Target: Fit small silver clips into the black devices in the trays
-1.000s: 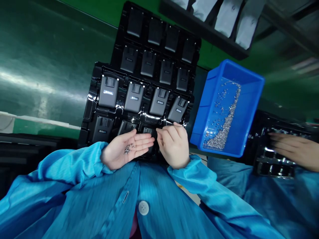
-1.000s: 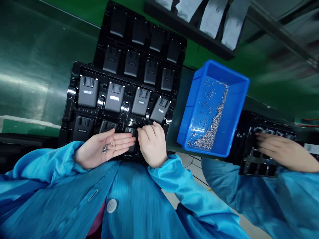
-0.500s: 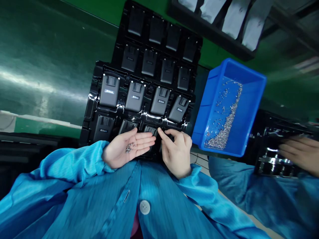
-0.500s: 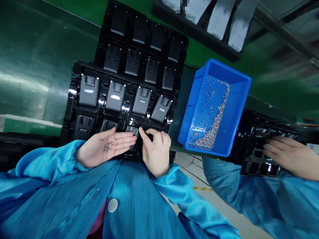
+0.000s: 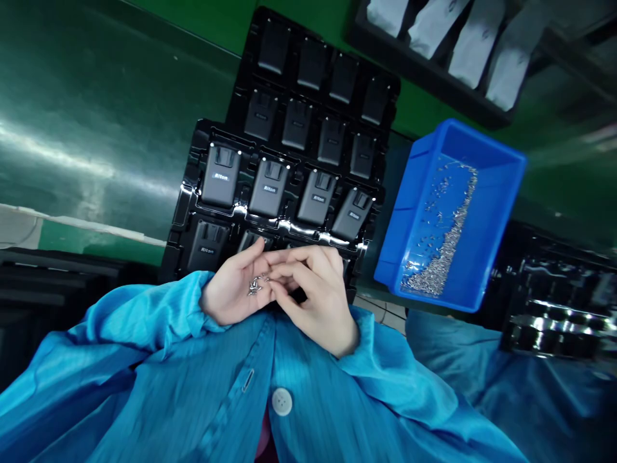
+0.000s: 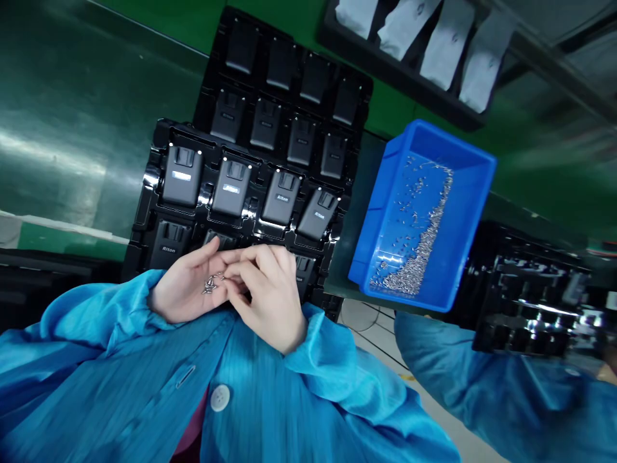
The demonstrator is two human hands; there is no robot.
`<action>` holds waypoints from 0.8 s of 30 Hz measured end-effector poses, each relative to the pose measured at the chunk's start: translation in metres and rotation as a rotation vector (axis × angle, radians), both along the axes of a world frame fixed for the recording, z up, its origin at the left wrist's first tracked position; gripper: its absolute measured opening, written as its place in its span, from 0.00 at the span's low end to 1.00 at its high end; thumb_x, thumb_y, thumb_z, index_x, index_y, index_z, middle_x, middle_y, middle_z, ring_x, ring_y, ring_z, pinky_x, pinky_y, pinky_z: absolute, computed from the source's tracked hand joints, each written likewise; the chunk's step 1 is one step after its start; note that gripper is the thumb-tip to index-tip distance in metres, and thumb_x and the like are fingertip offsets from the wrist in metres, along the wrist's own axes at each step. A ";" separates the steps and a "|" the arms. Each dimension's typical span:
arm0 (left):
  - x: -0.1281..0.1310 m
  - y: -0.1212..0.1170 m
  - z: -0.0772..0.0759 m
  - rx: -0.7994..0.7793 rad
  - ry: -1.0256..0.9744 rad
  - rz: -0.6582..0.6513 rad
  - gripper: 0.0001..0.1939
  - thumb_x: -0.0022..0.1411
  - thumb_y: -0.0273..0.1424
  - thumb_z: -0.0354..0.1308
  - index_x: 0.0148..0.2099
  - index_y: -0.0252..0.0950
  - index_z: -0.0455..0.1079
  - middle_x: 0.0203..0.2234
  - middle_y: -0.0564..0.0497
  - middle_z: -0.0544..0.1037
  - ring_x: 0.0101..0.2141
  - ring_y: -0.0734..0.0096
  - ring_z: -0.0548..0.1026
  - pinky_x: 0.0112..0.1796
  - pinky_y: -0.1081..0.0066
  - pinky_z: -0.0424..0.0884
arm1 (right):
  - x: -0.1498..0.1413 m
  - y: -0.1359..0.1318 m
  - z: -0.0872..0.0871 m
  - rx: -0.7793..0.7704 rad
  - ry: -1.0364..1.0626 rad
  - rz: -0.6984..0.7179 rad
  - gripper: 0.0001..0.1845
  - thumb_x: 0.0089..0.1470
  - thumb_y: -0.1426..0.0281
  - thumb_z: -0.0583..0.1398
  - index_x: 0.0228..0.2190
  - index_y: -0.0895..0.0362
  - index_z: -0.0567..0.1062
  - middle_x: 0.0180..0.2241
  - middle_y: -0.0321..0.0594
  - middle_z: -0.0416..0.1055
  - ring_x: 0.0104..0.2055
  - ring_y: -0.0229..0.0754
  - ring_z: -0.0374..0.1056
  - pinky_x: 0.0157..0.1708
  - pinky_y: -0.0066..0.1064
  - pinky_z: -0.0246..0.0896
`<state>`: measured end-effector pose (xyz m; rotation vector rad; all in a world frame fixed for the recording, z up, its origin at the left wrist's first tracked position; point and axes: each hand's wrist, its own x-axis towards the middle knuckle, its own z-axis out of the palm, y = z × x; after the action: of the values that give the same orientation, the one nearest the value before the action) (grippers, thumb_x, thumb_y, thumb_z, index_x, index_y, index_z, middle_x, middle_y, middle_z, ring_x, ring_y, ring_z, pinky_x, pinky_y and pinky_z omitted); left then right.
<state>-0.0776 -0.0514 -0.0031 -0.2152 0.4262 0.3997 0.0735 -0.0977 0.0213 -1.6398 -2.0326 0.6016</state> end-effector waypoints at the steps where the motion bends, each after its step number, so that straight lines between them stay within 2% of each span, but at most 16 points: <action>1: 0.000 0.000 0.000 -0.012 -0.004 0.009 0.33 0.74 0.42 0.30 0.65 0.24 0.62 0.35 0.44 0.80 0.35 0.71 0.78 0.41 0.74 0.70 | 0.000 0.001 0.000 -0.004 -0.010 0.002 0.02 0.55 0.73 0.63 0.32 0.54 0.76 0.37 0.38 0.70 0.44 0.44 0.61 0.44 0.39 0.57; 7: 0.003 0.000 0.000 -0.038 0.026 0.028 0.33 0.75 0.41 0.29 0.53 0.27 0.72 0.26 0.48 0.77 0.28 0.73 0.76 0.39 0.74 0.70 | -0.001 0.003 -0.002 -0.006 -0.026 0.060 0.04 0.55 0.74 0.63 0.30 0.53 0.75 0.36 0.36 0.68 0.43 0.43 0.60 0.44 0.39 0.52; 15: 0.003 0.000 -0.001 -0.049 0.095 -0.008 0.33 0.74 0.41 0.32 0.39 0.28 0.75 0.22 0.48 0.72 0.27 0.72 0.73 0.31 0.74 0.69 | -0.003 0.007 -0.001 -0.025 -0.017 0.092 0.06 0.51 0.75 0.63 0.31 0.53 0.74 0.37 0.36 0.70 0.43 0.44 0.61 0.47 0.41 0.52; 20: 0.002 -0.001 -0.003 -0.055 0.068 -0.013 0.32 0.74 0.41 0.32 0.41 0.28 0.75 0.26 0.46 0.75 0.30 0.70 0.75 0.36 0.72 0.70 | -0.004 0.008 -0.001 -0.035 -0.016 0.118 0.06 0.52 0.76 0.63 0.30 0.54 0.73 0.36 0.35 0.70 0.42 0.43 0.60 0.47 0.40 0.52; 24: 0.002 -0.001 -0.004 -0.046 0.055 -0.004 0.34 0.74 0.41 0.30 0.39 0.28 0.75 0.26 0.45 0.75 0.32 0.70 0.76 0.38 0.72 0.70 | -0.003 0.010 0.001 -0.072 -0.008 0.150 0.05 0.53 0.76 0.63 0.31 0.54 0.73 0.37 0.36 0.71 0.43 0.43 0.60 0.47 0.40 0.52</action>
<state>-0.0760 -0.0521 -0.0072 -0.2483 0.4900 0.3927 0.0710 -0.0881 0.0225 -1.5401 -2.1775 0.7291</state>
